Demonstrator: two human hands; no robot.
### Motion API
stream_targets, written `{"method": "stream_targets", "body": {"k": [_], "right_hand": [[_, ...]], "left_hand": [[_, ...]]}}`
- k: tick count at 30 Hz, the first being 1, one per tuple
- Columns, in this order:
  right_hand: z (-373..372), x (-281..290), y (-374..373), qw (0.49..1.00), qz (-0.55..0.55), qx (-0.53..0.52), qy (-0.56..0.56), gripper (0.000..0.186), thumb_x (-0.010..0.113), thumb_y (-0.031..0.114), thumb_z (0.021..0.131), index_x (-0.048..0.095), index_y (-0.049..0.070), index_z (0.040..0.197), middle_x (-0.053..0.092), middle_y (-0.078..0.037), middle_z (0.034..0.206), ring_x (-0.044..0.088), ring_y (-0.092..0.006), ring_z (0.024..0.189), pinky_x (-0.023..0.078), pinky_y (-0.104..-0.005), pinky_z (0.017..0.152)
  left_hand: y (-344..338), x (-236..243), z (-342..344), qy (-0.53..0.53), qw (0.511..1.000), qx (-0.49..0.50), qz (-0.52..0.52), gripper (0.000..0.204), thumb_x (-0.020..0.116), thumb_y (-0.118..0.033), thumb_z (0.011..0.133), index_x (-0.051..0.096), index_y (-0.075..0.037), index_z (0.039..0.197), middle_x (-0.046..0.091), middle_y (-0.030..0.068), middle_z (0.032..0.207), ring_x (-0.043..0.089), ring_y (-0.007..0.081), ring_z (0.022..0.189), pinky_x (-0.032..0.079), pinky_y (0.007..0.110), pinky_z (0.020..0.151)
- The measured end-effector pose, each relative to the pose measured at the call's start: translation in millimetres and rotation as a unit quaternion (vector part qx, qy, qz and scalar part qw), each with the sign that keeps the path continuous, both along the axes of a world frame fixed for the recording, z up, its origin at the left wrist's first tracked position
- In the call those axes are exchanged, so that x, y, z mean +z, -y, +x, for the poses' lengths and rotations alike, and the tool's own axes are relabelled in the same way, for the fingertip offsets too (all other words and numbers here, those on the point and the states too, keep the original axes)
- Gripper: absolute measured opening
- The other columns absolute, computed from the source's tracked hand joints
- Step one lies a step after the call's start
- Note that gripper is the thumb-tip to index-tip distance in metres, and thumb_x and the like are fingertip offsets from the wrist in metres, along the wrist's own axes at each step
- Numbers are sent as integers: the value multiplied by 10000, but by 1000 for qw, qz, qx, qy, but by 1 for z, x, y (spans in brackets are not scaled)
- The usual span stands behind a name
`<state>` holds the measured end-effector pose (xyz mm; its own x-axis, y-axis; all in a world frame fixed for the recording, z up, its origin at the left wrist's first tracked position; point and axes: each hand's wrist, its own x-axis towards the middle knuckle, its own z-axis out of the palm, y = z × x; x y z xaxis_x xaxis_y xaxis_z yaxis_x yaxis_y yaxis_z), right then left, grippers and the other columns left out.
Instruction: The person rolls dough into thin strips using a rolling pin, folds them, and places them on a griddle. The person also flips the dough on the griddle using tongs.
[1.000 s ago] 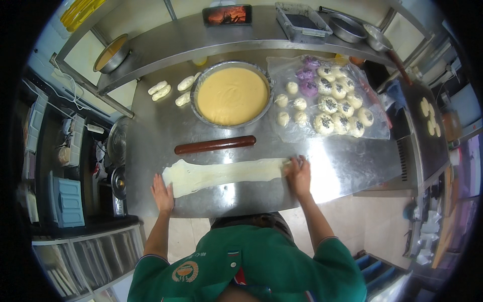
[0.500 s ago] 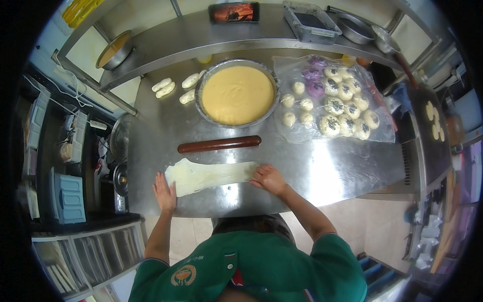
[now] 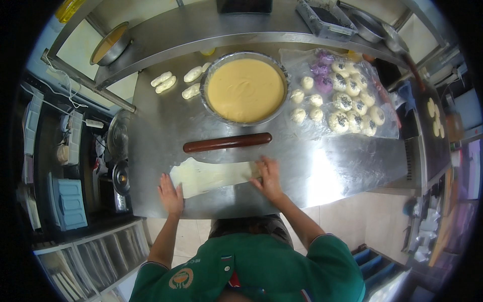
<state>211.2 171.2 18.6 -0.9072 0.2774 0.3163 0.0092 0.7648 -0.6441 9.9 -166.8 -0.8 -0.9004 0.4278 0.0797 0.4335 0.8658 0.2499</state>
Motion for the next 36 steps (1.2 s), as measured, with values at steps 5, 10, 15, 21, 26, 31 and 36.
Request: {"method": "stream_targets", "body": {"k": [5,10,15,21,26,31,36], "right_hand": [[-37,13,24,990,111,78,-21,325,801,188,748,613,91,994,582,-134,1119,563,-338,1085,451,-472,918],[-57,-4,38,999,50,3,3,220,771,117,765,559,65,795,567,-97,846,556,-327,832,453,-436,780],[-70,3,53,985,18,-171,-12,345,784,127,755,563,38,1005,575,-164,1050,552,-382,992,464,-459,856],[-88,-1,97,976,43,-210,-26,579,817,166,727,540,31,1217,522,-197,1282,517,-396,1165,403,-492,1053],[-105,6,134,999,12,44,-17,590,802,253,737,565,59,1242,501,-180,1303,495,-390,1192,370,-525,1085],[-133,1,141,987,97,127,-15,366,782,220,747,606,88,1040,596,-94,1002,591,-335,974,516,-404,843],[-118,8,119,994,93,-54,-34,394,808,173,714,609,94,1045,594,-117,1042,586,-348,996,507,-414,837]], "left_hand": [[-6,18,-3,39,997,-62,-14,802,614,-417,896,304,19,1494,226,244,1582,220,401,1465,161,544,1177],[-9,23,-41,109,970,-210,51,901,653,-461,864,256,33,1505,208,295,1566,193,441,1461,142,552,1183],[-60,14,-59,63,934,-351,-9,909,633,-503,875,256,26,1510,232,225,1583,210,363,1475,145,533,1193],[-56,17,-62,49,882,-469,-2,910,641,-518,855,291,14,1504,264,139,1594,228,289,1480,155,541,1190],[3,7,-68,95,901,-422,-2,943,674,-487,830,261,16,1512,232,191,1592,213,342,1478,158,551,1183],[10,11,-67,97,931,-352,30,964,717,-447,804,259,36,1501,223,211,1588,203,380,1473,160,574,1173],[-5,25,-70,115,918,-378,24,980,742,-444,780,275,34,1497,231,194,1589,217,351,1471,154,588,1171]]}}
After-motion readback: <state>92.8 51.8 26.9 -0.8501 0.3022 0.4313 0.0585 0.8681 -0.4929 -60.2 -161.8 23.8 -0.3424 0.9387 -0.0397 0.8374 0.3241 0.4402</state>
